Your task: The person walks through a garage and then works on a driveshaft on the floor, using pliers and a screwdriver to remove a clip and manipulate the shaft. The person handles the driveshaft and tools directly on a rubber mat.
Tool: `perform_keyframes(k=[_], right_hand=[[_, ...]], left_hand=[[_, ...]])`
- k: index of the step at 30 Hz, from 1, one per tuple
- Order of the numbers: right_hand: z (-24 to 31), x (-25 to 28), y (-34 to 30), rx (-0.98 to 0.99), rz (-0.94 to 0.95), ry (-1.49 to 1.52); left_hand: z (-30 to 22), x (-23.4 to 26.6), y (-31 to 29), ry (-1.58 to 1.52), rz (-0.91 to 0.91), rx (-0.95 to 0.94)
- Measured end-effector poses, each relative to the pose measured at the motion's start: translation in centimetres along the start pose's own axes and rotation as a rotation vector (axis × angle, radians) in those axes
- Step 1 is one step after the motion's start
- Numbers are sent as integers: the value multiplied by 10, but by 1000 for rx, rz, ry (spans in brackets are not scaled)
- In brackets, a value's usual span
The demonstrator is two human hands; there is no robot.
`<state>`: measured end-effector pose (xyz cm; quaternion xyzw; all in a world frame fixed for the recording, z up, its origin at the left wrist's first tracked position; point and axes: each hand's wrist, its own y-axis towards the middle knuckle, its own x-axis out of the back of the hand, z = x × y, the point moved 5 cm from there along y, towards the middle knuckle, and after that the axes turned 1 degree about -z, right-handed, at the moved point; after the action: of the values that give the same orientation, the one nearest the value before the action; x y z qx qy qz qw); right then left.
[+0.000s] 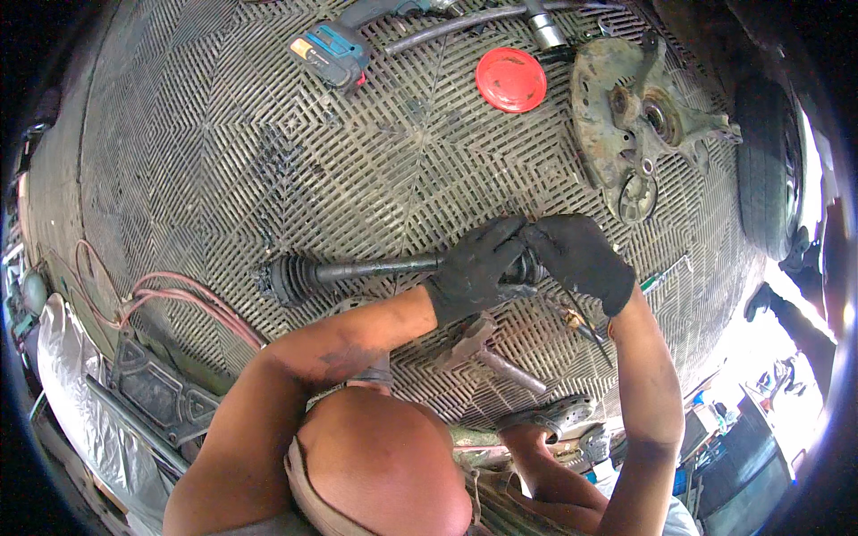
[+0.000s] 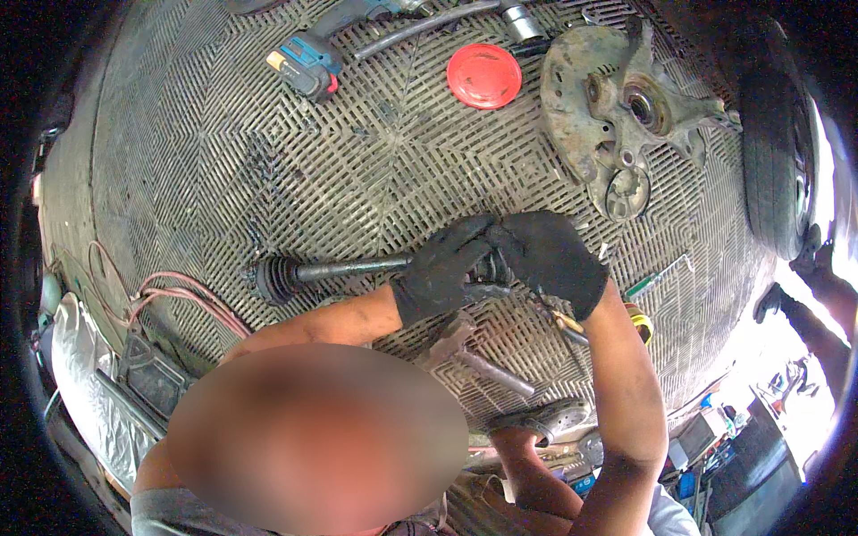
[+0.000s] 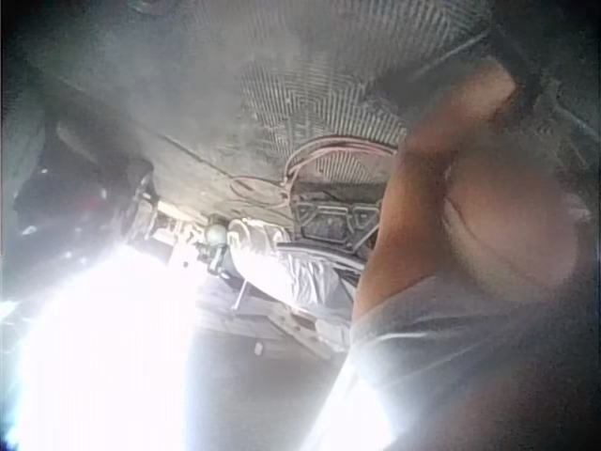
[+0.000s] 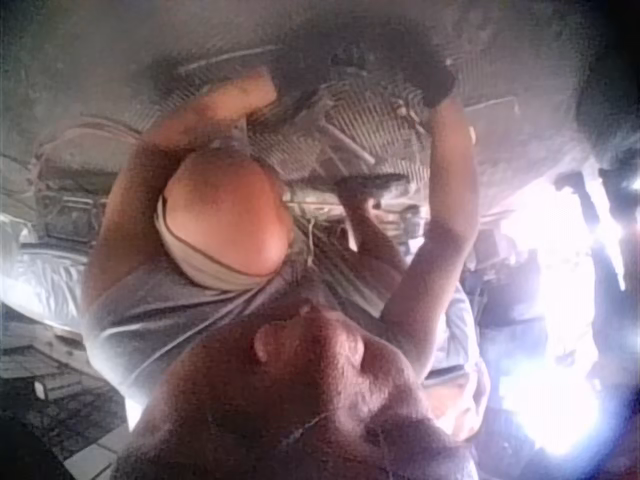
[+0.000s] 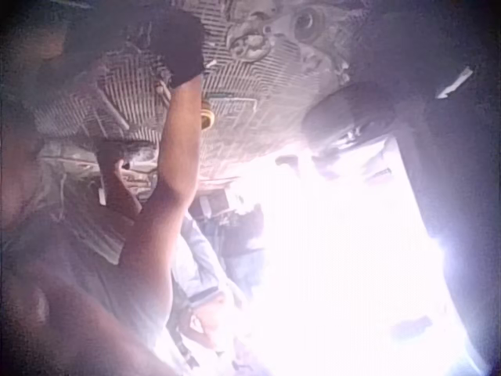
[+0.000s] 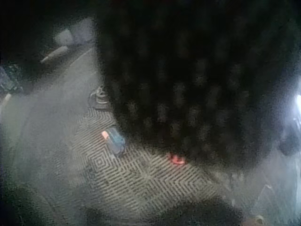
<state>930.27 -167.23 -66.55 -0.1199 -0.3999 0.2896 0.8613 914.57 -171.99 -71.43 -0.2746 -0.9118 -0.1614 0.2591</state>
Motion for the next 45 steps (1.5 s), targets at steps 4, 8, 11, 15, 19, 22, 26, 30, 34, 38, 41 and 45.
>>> perform_keyframes(k=[4, 8, 11, 15, 19, 22, 26, 30, 34, 38, 41, 45], right_hand=[[5, -1, 1, 37, 8, -89], [16, -1, -6, 232, 79, -454], [20, -3, -18, 286, -96, -460], [17, 7, -25, 41, -126, -133], [5, 5, -24, -146, -4, -110], [1, 3, -17, -81, 0, -57], [-9, 3, 3, -250, 209, -80], [-21, 0, 13, -448, 384, 29], [-28, -11, 10, -18, 244, -43], [-5, -16, -8, -164, 80, 74], [0, -14, -25, -114, 44, 42], [6, -12, -34, -117, 64, -5]], left_hand=[[3, -3, 1, -48, -5, 56], [7, -2, 13, -76, 20, 72], [11, -4, 23, -161, 114, 116], [12, -5, 23, -228, 158, 229], [13, -6, 22, -178, 112, 193], [11, -6, 21, -116, 80, 206], [-6, -4, 20, 151, 146, 315], [-6, 3, 18, 320, 292, 427], [8, 1, 18, 71, 475, 455], [2, -5, 0, 246, 311, 375], [-3, -17, -7, 304, 213, 267], [-6, -19, -9, 319, 258, 258]])
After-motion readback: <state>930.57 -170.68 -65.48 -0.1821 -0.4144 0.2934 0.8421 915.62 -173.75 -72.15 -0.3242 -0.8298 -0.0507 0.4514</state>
